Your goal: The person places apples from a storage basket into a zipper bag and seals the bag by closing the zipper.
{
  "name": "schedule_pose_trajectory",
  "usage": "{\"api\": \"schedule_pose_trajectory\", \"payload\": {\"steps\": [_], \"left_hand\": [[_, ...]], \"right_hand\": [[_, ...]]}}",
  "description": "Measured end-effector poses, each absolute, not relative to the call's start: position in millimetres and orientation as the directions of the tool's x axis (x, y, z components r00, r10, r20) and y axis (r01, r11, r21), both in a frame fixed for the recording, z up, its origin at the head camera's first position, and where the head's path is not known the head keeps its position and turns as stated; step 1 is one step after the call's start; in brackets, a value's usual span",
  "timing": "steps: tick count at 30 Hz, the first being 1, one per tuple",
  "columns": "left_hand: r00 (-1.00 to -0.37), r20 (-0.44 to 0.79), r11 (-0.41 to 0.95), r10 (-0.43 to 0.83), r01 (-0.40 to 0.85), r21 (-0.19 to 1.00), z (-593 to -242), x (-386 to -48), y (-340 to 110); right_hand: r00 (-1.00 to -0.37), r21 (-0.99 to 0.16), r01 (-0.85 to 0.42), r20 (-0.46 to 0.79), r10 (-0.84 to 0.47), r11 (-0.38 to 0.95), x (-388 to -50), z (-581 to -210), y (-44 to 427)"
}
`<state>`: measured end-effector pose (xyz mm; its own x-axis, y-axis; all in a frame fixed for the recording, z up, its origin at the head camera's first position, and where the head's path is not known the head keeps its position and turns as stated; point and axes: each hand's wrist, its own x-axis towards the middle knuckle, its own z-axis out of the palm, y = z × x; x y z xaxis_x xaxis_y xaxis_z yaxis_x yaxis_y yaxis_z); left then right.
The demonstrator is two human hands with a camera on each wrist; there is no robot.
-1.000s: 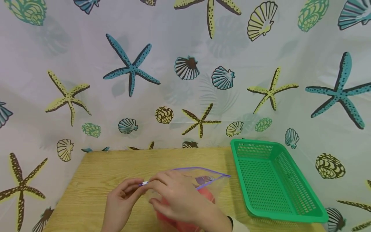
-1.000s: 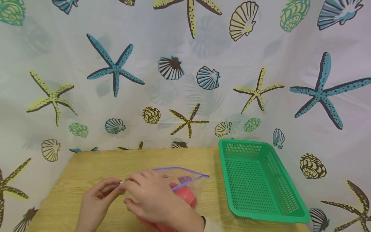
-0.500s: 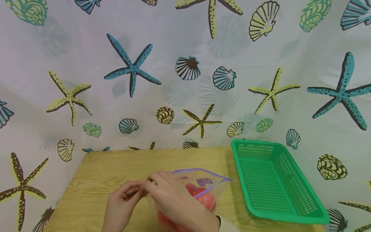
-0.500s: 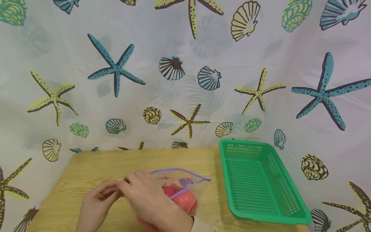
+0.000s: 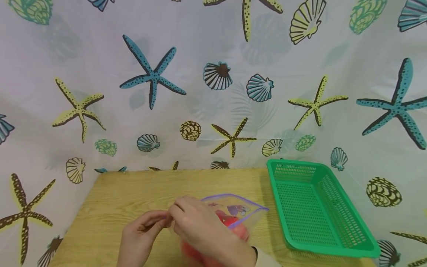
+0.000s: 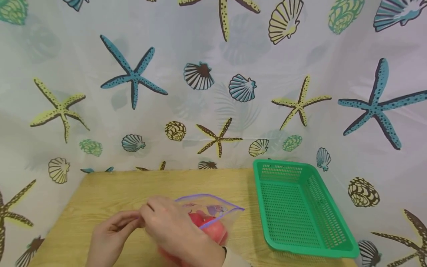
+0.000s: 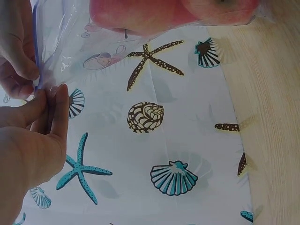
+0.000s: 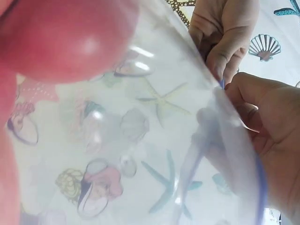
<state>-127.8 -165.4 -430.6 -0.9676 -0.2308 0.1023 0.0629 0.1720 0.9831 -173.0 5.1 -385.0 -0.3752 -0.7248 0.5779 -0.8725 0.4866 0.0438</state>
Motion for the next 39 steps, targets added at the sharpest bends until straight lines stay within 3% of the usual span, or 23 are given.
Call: {"api": "schedule_pose_trajectory", "payload": {"steps": [6, 13, 25, 39], "left_hand": [[-0.955, 0.128, 0.206, -0.267, 0.073, 0.976, -431, -129, -162], [-0.958, 0.089, 0.206, -0.271, 0.033, 0.978, -430, -133, -162], [-0.953, 0.151, 0.192, -0.262, 0.102, 0.976, -432, -135, -163], [-0.958, 0.088, 0.209, -0.274, 0.030, 0.977, -431, -136, -165]], "right_hand": [[-0.397, 0.020, -0.863, 0.592, -0.702, 0.505, -177, -384, 32], [-0.498, -0.057, -0.817, 0.570, -0.653, 0.573, -180, -384, 73], [-0.463, -0.081, -0.830, 0.651, -0.602, 0.551, -188, -390, 137], [-0.486, -0.095, -0.802, 0.678, -0.551, 0.590, -189, -395, 179]]}}
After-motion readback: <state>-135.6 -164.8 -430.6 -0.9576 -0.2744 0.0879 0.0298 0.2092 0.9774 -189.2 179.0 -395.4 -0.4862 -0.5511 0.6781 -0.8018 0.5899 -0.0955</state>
